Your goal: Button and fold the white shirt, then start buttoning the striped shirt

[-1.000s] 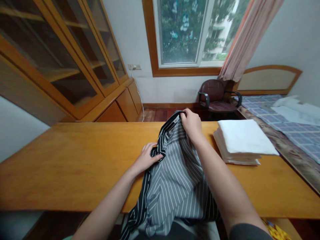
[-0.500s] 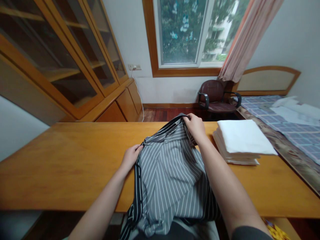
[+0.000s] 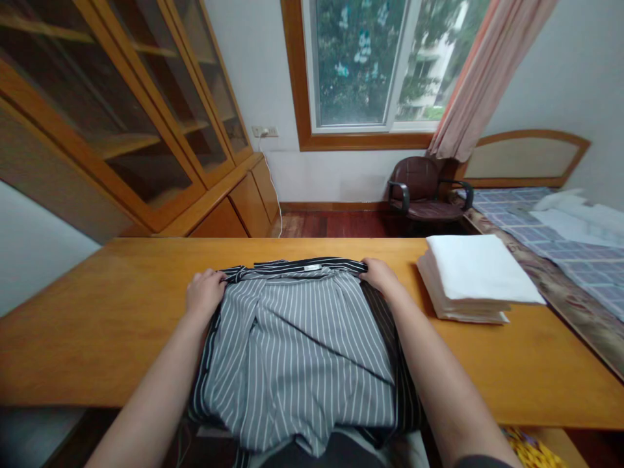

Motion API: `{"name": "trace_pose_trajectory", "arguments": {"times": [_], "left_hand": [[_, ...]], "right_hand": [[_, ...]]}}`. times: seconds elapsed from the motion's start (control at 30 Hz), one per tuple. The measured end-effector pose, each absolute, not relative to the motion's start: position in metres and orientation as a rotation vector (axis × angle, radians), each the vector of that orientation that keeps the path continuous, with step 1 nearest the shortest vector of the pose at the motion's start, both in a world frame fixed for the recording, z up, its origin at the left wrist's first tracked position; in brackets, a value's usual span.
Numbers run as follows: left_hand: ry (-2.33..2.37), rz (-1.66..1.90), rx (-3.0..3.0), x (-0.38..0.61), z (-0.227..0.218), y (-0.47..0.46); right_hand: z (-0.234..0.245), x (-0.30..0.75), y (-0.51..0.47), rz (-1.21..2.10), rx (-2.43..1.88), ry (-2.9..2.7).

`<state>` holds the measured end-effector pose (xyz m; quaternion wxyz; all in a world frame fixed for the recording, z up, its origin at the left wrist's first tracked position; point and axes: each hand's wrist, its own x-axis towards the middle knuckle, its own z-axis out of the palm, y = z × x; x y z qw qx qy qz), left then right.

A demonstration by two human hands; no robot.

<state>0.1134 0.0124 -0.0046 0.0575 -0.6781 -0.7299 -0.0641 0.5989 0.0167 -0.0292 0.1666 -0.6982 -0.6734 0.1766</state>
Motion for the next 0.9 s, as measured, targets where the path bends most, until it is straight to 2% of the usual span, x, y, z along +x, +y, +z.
{"name": "trace_pose_trajectory", "arguments": {"times": [0.17,0.27,0.47,0.67,0.9], "left_hand": [[-2.269,-0.098,-2.089,0.117,-0.011,0.01],[-2.234,-0.249,-2.131,0.124,-0.011,0.012],[-2.231,-0.57,-2.137,0.126,-0.006,0.021],[-2.081,-0.475,-2.404,0.114,-0.022,0.024],[-2.047,-0.378,-2.513,0.124,-0.024,0.021]], "right_hand": [[-0.03,0.609,0.016,0.466,-1.988,-1.741],[-0.028,0.613,0.017,0.458,-1.945,-1.624],[-0.025,0.625,0.021,0.729,-1.576,-1.229],[-0.032,0.649,0.015,0.252,-1.816,-1.321],[-0.042,0.644,0.003,0.269,-1.791,-1.564]]}}
